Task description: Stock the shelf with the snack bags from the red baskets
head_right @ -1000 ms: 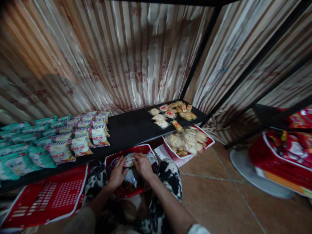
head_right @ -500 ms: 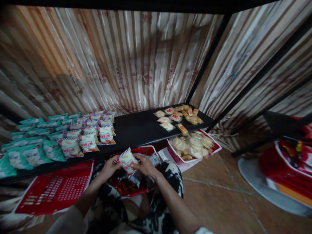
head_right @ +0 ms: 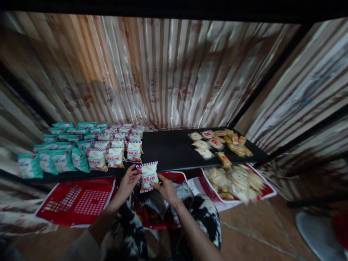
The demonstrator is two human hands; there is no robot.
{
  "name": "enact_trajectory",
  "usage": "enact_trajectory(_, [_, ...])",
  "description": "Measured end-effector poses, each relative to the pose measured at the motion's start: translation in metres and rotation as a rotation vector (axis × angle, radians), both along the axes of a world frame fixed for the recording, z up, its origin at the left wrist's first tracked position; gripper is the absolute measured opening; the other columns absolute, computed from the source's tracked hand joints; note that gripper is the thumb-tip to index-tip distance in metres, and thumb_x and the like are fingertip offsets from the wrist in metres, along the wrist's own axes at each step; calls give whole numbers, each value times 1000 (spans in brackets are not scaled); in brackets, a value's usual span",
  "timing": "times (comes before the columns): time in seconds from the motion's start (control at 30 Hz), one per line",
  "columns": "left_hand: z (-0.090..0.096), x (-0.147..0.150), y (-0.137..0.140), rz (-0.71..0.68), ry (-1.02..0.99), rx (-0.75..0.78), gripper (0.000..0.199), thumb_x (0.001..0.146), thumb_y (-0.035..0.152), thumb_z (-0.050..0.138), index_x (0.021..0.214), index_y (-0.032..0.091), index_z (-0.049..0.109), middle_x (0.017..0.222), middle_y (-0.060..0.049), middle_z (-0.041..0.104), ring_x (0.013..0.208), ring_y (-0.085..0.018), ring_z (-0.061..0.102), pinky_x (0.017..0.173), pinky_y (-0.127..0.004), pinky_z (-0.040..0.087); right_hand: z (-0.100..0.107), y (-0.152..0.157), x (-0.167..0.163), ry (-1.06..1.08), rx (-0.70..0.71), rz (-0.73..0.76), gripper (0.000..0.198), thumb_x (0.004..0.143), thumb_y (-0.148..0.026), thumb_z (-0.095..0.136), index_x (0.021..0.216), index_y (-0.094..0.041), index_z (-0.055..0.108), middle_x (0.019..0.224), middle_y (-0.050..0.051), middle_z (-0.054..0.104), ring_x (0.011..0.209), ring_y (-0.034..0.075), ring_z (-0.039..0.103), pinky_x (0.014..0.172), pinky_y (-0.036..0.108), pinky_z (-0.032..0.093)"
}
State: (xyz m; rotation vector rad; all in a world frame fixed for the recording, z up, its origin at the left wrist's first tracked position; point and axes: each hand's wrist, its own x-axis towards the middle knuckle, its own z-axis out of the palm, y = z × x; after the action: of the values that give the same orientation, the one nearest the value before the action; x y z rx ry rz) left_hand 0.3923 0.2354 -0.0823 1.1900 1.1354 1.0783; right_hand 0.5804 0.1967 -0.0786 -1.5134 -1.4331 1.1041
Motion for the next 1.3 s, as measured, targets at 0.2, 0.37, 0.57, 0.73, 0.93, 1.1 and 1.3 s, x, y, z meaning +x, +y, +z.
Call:
enact_trajectory(0.2, [-14,-16,-1,95,167,170,39,77,29,55,114,18,55,121,-14,56,109,-22,56,75,-32,55,-9,39,-31,14,73,-68,42,74,-42,61,109,-19,59,97,5,71,86,23,65,77,34,50])
enact_trajectory(0.37, [-24,-23,4,165,334,295,41,79,21,48,119,20,53,135,-13,47,120,-23,49,74,-30,56,-12,71,-58,-57,128,-103,40,75,-42,59,110,-22,60,97,3,71,86,22,65,77,33,50])
enact_trajectory(0.57, [-26,-27,13,112,466,362,50,80,17,43,129,18,45,142,-11,40,128,-23,41,85,-33,54,-19,91,-74,-185,187,-197,43,77,-43,57,113,-19,59,100,7,68,90,24,61,81,36,49])
enact_trajectory(0.73, [-33,-29,13,78,563,398,52,79,13,41,132,18,44,143,-11,39,131,-23,37,98,-39,46,-28,96,-82,-218,313,-214,39,80,-39,56,112,-17,60,102,11,63,93,24,58,83,36,47])
enact_trajectory(0.93, [-41,-30,13,107,652,441,54,81,11,39,134,18,40,144,-11,36,133,-22,34,103,-38,42,-33,97,-87,-255,328,-151,38,82,-38,53,113,-17,58,101,11,62,92,23,58,81,35,48])
enact_trajectory(1.1, [-42,-30,14,150,803,564,54,82,10,39,135,19,39,140,-12,37,131,-23,36,104,-42,40,-36,100,-88,-241,337,-162,37,82,-37,55,113,-18,58,104,10,62,97,23,57,85,37,47])
enact_trajectory(1.3, [-44,-23,21,207,937,625,55,81,8,41,134,24,42,130,-13,41,121,-25,44,91,-40,49,-34,99,-88,-205,327,-151,37,82,-35,54,114,-19,57,105,10,61,98,24,57,88,38,47])
